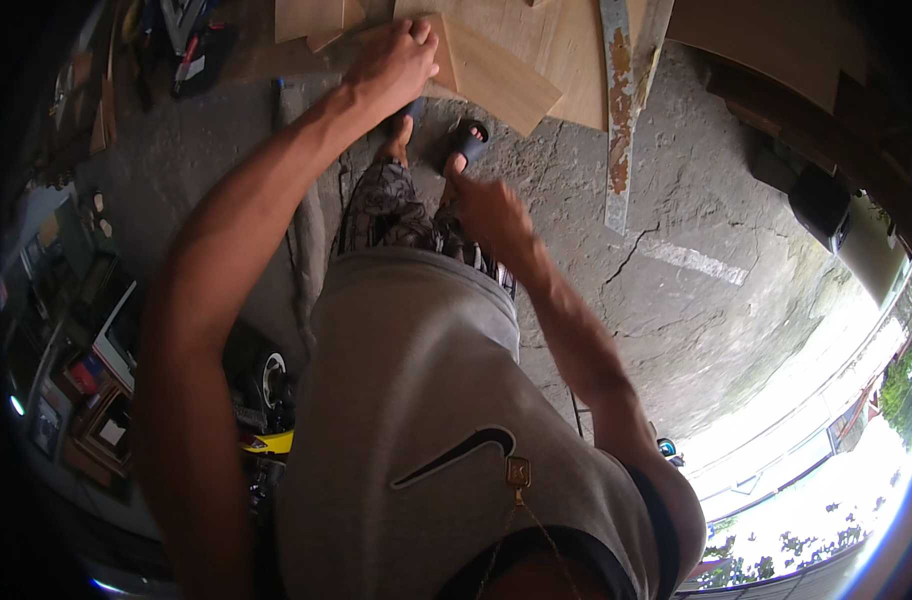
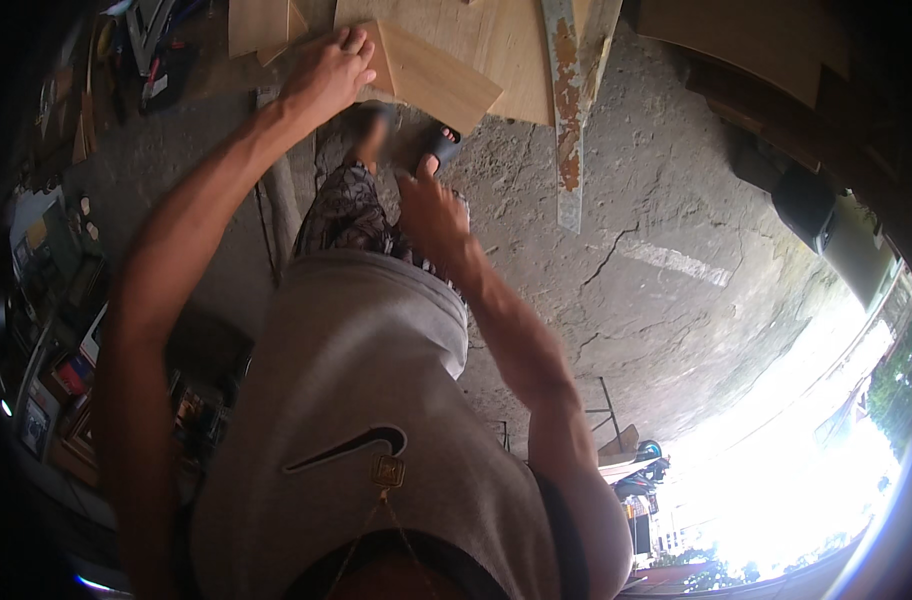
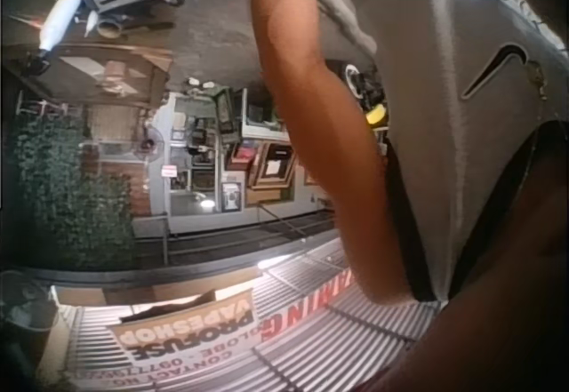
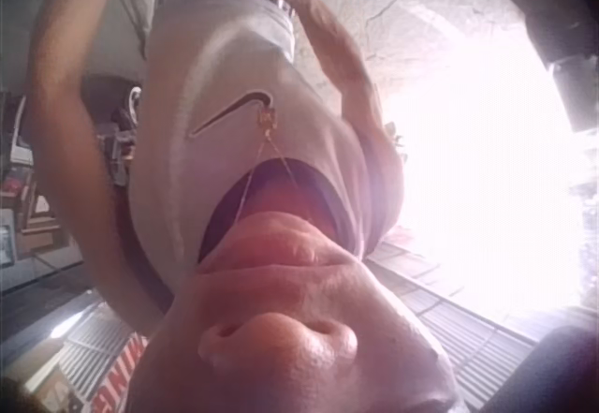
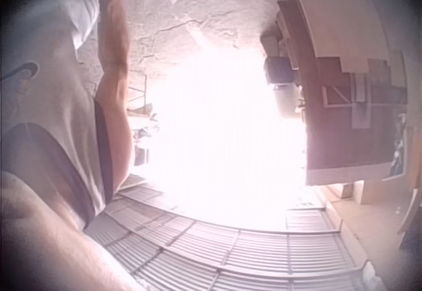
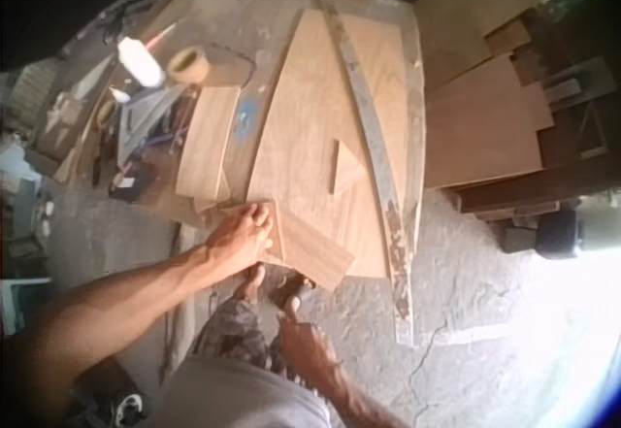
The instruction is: The person measures and marks a thin wooden board using a speed square and a pencil, then cuts along the marked lines with a utility knife. The person repeats the process to produce several small triangular pieces.
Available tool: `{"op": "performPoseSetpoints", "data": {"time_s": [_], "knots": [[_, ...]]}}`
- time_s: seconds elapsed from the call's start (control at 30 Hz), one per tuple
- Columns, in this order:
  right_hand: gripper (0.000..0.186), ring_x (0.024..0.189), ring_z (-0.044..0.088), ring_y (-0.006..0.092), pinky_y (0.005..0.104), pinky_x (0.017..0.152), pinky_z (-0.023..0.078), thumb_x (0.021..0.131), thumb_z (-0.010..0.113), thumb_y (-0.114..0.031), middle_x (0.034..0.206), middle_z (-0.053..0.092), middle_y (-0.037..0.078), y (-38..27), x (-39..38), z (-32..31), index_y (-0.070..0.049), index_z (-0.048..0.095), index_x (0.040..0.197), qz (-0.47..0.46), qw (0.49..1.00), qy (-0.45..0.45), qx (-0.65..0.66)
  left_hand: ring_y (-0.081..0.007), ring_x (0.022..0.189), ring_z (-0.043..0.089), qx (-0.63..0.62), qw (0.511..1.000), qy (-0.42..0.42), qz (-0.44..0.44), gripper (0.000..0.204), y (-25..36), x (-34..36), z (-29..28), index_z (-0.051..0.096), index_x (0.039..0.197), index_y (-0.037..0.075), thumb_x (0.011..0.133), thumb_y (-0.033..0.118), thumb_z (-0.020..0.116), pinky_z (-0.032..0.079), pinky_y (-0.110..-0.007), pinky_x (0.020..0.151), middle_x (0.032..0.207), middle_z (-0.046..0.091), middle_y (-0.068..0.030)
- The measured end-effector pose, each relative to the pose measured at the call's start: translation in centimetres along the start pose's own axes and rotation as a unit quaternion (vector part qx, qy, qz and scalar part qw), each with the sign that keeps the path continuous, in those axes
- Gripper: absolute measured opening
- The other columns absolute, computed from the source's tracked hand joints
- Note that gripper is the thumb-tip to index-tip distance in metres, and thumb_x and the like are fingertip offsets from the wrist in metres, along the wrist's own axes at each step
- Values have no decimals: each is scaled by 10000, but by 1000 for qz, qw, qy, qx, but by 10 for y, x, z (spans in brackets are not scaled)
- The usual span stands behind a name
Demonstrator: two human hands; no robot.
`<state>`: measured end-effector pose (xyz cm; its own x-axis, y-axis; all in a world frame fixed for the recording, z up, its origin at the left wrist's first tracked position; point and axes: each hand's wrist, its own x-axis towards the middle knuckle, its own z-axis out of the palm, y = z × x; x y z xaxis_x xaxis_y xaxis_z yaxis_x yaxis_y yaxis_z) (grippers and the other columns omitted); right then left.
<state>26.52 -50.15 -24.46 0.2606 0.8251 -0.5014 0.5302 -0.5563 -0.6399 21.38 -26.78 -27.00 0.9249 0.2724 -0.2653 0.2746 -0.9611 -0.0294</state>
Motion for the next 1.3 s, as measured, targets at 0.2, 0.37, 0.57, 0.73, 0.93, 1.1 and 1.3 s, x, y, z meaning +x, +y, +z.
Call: {"op": "performPoseSetpoints", "data": {"time_s": [0.2,0.37,0.57,0.73,0.93,1.1,1.3], "knots": [[302,723,661,425,510,596,524,896,570,-137,792,664,237,-18,64,-50,-82,544,1192,-58,972,221,59,-267,1087,578,-58,994,88,16,352,-10,2,10,632,1077,-18,846,246,664,518,-362,887,1134,613,-147],[253,751,648,442,516,629,515,885,581,-158,767,654,250,-17,124,-57,-88,573,1128,-98,963,241,65,-276,1087,588,-87,995,40,-3,307,-5,4,0,640,1025,-19,839,225,667,518,-374,895,1101,626,-150],[255,750,639,417,477,624,506,886,608,-169,763,645,226,-19,135,-58,-58,610,1115,-103,972,202,53,-237,995,634,-59,998,-9,-18,355,-5,4,-3,616,1127,39,859,270,643,558,-367,759,1135,624,-106],[176,756,643,413,484,638,523,881,588,-126,786,654,219,-16,149,-57,-38,607,1032,-109,977,183,12,-250,967,634,-97,995,-3,-11,275,-8,7,9,614,1061,52,856,233,646,553,-380,763,1033,621,-104],[242,792,665,439,490,708,544,844,571,-106,835,663,271,-31,138,-70,11,597,1055,-89,988,127,-27,-267,961,625,-74,997,7,3,256,-7,10,10,614,1028,31,856,218,648,543,-372,797,1044,609,-102],[221,767,665,423,503,662,538,883,560,-95,758,651,257,-37,92,-60,-20,594,1088,-26,994,102,-43,-247,1040,596,-35,999,17,15,311,-6,5,5,636,1052,8,865,257,638,534,-366,839,1099,606,-104],[270,603,658,375,496,557,521,930,518,-147,655,627,210,30,23,24,-96,575,1189,-76,991,43,-99,-236,1081,582,17,1000,10,18,372,-4,7,-2,640,1105,6,864,289,635,528,-370,865,1173,599,-106]]}}
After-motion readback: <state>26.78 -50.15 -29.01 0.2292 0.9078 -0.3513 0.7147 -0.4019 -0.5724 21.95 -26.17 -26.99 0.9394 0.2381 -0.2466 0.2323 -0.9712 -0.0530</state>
